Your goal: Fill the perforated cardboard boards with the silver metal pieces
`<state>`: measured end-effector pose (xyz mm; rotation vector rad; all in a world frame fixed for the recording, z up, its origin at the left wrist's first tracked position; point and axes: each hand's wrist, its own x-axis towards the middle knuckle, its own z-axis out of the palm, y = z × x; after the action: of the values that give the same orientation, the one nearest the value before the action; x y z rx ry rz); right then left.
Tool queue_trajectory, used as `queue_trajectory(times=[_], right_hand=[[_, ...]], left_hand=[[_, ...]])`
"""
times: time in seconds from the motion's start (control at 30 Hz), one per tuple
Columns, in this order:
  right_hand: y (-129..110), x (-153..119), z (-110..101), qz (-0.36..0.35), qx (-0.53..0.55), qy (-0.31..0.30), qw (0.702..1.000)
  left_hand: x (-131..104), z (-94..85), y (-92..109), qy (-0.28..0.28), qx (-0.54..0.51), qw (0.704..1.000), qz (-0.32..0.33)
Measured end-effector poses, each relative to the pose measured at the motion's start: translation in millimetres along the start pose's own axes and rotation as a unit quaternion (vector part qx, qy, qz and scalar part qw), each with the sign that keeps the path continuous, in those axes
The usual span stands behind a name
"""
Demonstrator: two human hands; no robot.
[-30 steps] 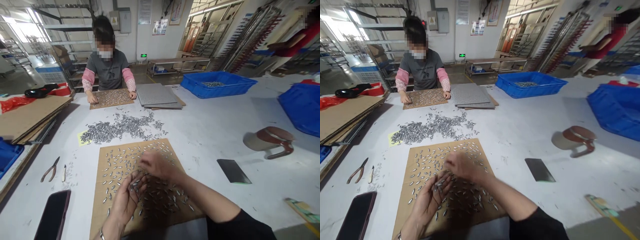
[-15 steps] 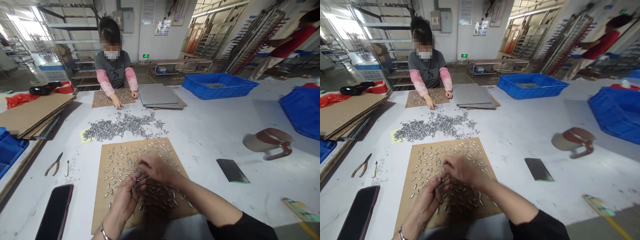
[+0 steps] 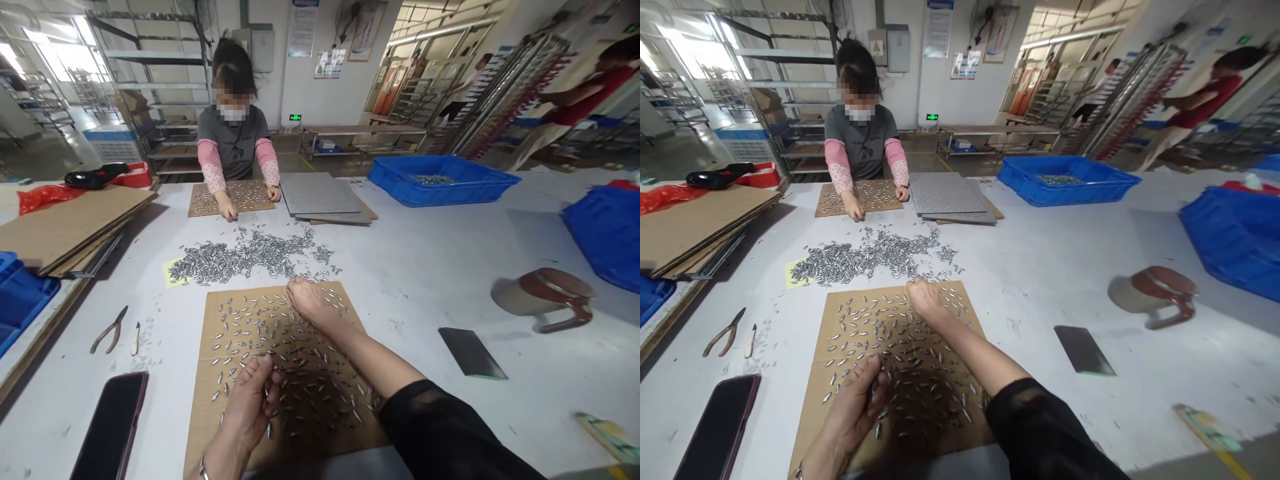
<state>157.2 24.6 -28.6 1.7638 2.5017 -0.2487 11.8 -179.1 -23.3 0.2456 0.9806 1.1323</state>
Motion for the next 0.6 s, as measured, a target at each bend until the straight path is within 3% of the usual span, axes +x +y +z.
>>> queue_trajectory(times=[0.13,0.23,0.33,0.4,0.5,0.6], right_hand=[[-1,0,4,-0.008,-0.032,0.008,0.999],[2,-8,-5,-0.023,-0.013,0.012,1.0],[1,-30,-17,-0.046,0.085,0.082,0.992],[-8,-55,-20,-0.094,0.185,0.111,0.972],[-30,-95,-14,-0.224,0.321,0.056,0.918],[-50,-122,-4,-0.247,0.385,0.061,0.887]], left_hand=[[1,0.6,9,0.015,0.012,1.0,0.01],[7,-2.0,19,0.027,-0.002,0.999,0.028],[11,-8.6,26,0.049,-0.007,0.998,0.042],[12,-12.8,28,0.06,0.001,0.997,0.053],[7,-14.1,26,0.043,0.004,0.998,0.052],[1,-10.3,23,0.022,0.0,0.999,0.045]])
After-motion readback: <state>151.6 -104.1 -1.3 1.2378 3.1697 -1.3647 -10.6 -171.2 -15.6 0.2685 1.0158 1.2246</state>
